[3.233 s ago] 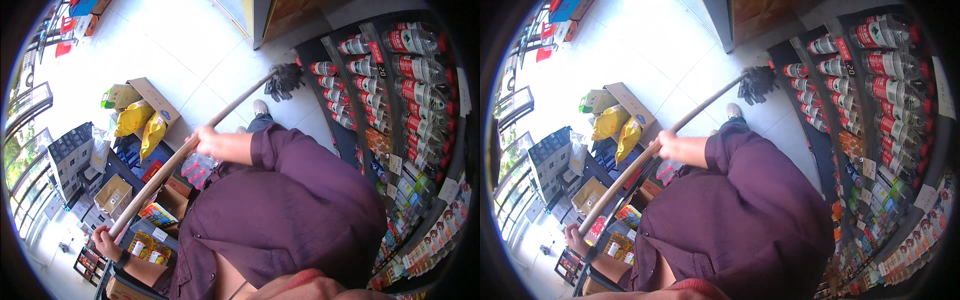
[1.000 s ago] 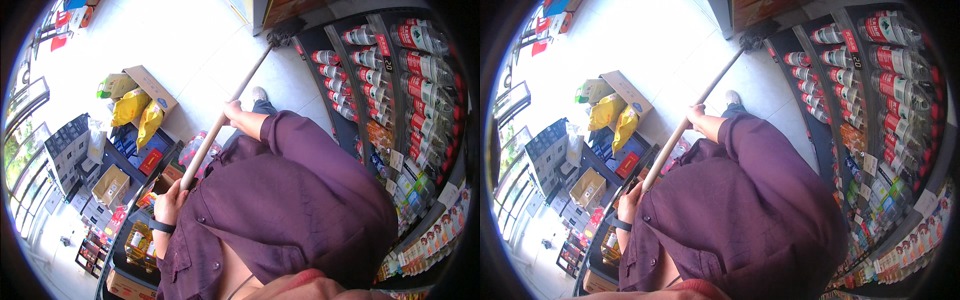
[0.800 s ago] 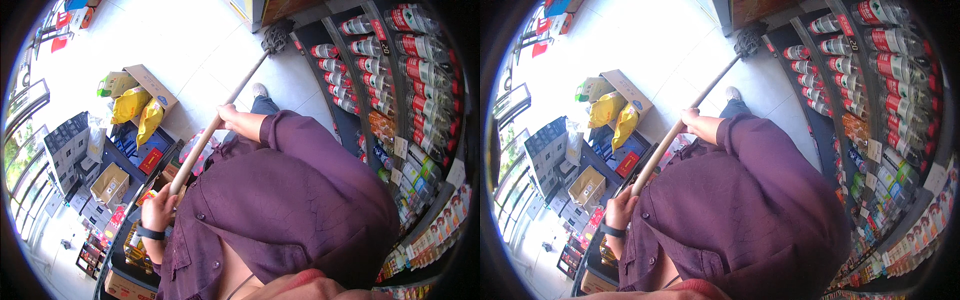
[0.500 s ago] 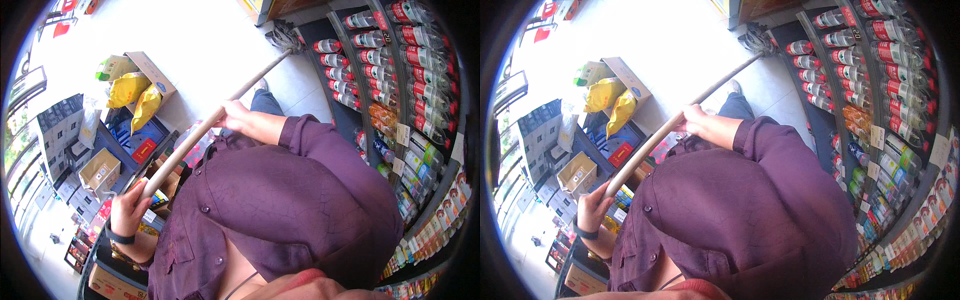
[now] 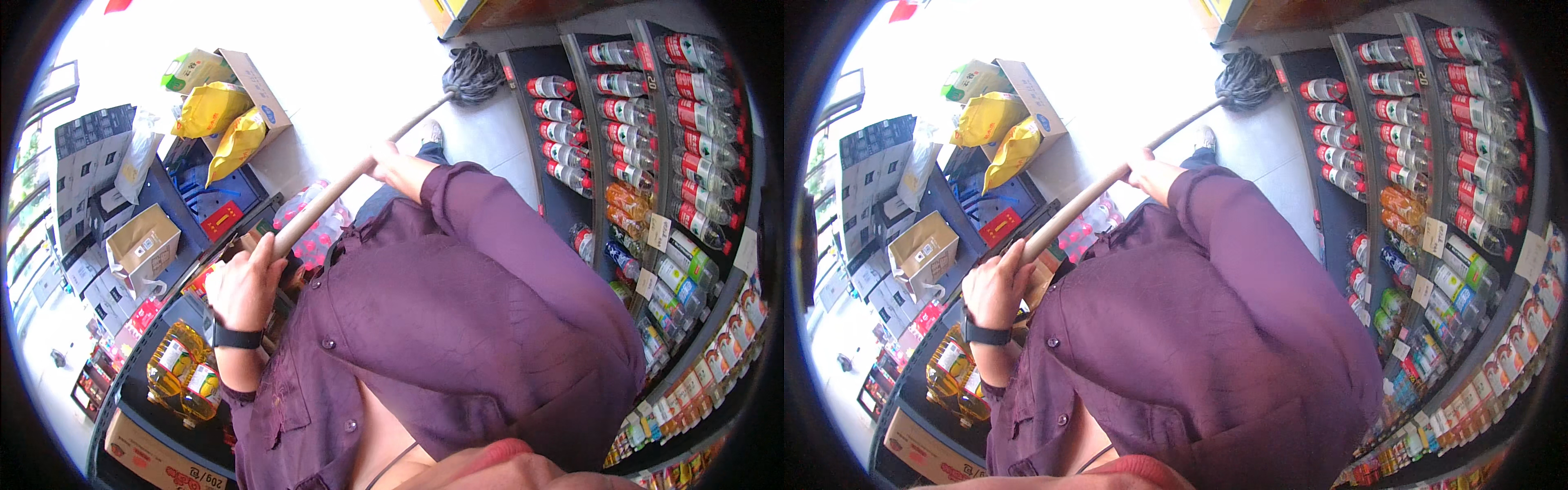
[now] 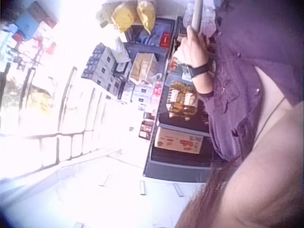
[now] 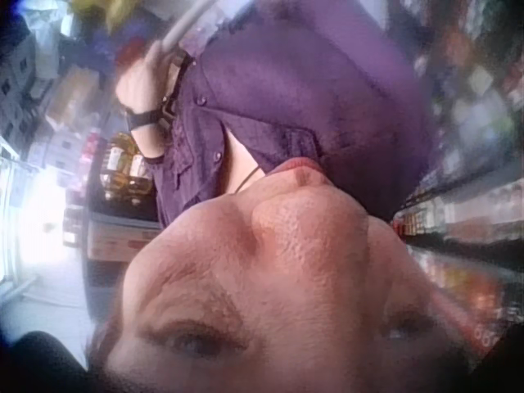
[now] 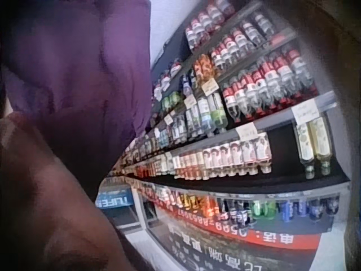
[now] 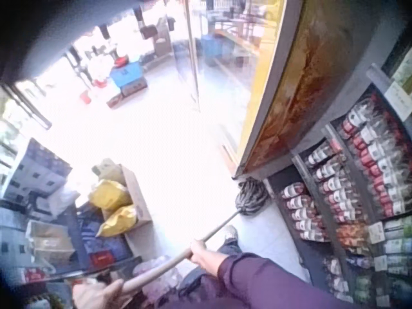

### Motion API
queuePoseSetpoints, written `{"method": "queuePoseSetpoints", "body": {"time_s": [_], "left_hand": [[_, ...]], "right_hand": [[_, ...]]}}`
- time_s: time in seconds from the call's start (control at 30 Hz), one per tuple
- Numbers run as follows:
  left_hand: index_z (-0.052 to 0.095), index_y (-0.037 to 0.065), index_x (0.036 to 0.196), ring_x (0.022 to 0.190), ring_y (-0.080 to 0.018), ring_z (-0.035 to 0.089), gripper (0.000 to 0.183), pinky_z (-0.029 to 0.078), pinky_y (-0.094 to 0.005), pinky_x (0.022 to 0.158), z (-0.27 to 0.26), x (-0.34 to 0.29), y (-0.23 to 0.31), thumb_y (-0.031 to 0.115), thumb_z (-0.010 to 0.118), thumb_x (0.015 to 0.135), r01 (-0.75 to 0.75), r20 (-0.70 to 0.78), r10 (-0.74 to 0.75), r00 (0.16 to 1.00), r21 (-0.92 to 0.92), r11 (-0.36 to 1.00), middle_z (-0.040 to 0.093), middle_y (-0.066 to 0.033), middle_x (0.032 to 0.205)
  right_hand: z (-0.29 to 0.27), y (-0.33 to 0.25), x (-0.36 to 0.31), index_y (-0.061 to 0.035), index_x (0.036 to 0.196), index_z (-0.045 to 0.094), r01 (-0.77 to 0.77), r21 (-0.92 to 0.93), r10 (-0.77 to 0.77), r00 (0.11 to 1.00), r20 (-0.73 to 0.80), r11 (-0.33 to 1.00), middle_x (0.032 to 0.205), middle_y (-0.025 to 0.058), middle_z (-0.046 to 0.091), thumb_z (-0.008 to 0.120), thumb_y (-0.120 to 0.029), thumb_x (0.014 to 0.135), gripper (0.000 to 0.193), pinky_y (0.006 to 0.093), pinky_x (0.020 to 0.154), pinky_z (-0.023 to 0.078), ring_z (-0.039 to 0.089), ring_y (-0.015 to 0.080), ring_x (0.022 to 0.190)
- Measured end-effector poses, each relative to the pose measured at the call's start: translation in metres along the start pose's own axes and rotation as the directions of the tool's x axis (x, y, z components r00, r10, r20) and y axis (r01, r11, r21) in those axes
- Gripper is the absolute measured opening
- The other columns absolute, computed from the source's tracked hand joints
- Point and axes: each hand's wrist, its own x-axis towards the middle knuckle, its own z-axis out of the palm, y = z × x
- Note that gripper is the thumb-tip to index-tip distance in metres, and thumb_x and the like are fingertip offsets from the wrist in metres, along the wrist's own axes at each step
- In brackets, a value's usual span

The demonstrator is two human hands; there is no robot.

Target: The person mops the tiled floor of a small shop using a string mop. They move a red plastic stool and a yellow box to clean underneath them, then return the items to their original positions.

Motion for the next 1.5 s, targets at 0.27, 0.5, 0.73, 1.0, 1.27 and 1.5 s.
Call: {"method": "queuePoseSetpoints", "body": {"time_s": [0.27, 0.5, 0.73, 1.0, 1.27, 1.5], "left_hand": [[0.063, 0.017, 0.112, 0.064, -0.0286, 0.063, 0.036, 0.049, -0.038, 0.056, 0.008, -0.03, -0.004, 0.03, 0.068, 0.078, 0.25, -0.093, -0.249, 0.964, -0.007, 0.968, 0.064, -0.0104, 0.074], [0.062, 0.01, 0.112, 0.06, -0.0297, 0.062, 0.031, 0.048, -0.0393, 0.054, 0.019, -0.018, 0.013, 0.021, 0.063, 0.083, 0.206, -0.186, -0.261, 0.947, -0.273, 0.94, 0.063, -0.0129, 0.074], [0.064, 0.005, 0.108, 0.077, -0.0304, 0.067, 0.04, 0.053, -0.0343, 0.07, 0.007, 0.042, 0.04, -0.006, 0.054, 0.072, -0.058, -0.323, -0.27, 0.907, -0.73, 0.681, 0.065, -0.0216, 0.102], [0.063, 0.019, 0.103, 0.064, -0.0329, 0.064, 0.035, 0.05, -0.046, 0.058, -0.011, 0.126, 0.091, 0.009, 0.054, 0.071, -0.152, -0.551, -0.04, 0.833, -0.298, 0.943, 0.068, -0.0107, 0.084], [0.059, 0.017, 0.11, 0.079, -0.0361, 0.064, 0.032, 0.05, -0.0478, 0.069, -0.01, 0.179, 0.157, 0.024, 0.056, 0.08, -0.423, -0.226, 0.357, 0.906, -0.505, 0.752, 0.066, -0.017, 0.084], [0.055, 0.007, 0.122, 0.084, -0.0346, 0.064, 0.045, 0.05, -0.0428, 0.075, -0.021, 0.205, 0.147, 0.038, 0.058, 0.088, -0.694, -0.464, 0.515, 0.72, -0.473, 0.543, 0.066, -0.0198, 0.094]], "right_hand": [[0.033, 0.027, 0.014, -0.0078, 0.103, 0.055, -0.031, -0.267, 0.028, 0.999, -0.015, 0.963, 0.09, 0.0122, 0.06, 0.047, -0.032, 0.09, 0.029, 0.0453, 0.068, 0.054, 0.062, 0.0267, 0.077], [0.081, 0.007, 0.04, -0.0075, 0.101, 0.055, -0.021, -0.539, 0.165, 0.961, 0.22, 0.842, 0.087, 0.0137, 0.059, 0.044, -0.041, 0.091, 0.037, 0.0455, 0.073, 0.052, 0.062, 0.0271, 0.077], [0.152, -0.051, 0.027, -0.0072, 0.099, 0.055, 0.123, -0.702, 0.294, 0.848, 0.442, 0.701, 0.084, 0.0152, 0.059, 0.04, -0.051, 0.092, 0.046, 0.0456, 0.078, 0.051, 0.061, 0.0275, 0.078], [0.125, -0.12, -0.102, -0.0021, 0.105, 0.052, 0.04, -0.502, 0.279, 0.791, 0.544, 0.864, 0.089, 0.0185, 0.064, 0.049, -0.05, 0.092, 0.05, 0.0443, 0.079, 0.053, 0.064, 0.0325, 0.081], [0.067, -0.185, -0.153, 0.0009, 0.104, 0.052, 0.187, -0.483, 0.052, 0.897, 0.439, 0.856, 0.083, 0.0149, 0.062, 0.059, -0.033, 0.089, 0.037, 0.0396, 0.073, 0.054, 0.063, 0.0267, 0.076], [-0.019, -0.259, -0.133, 0.0025, 0.101, 0.054, 0.192, -0.661, 0.051, 0.943, 0.329, 0.725, 0.086, 0.0152, 0.06, 0.058, -0.033, 0.089, 0.037, 0.0364, 0.064, 0.057, 0.063, 0.0257, 0.071]]}}
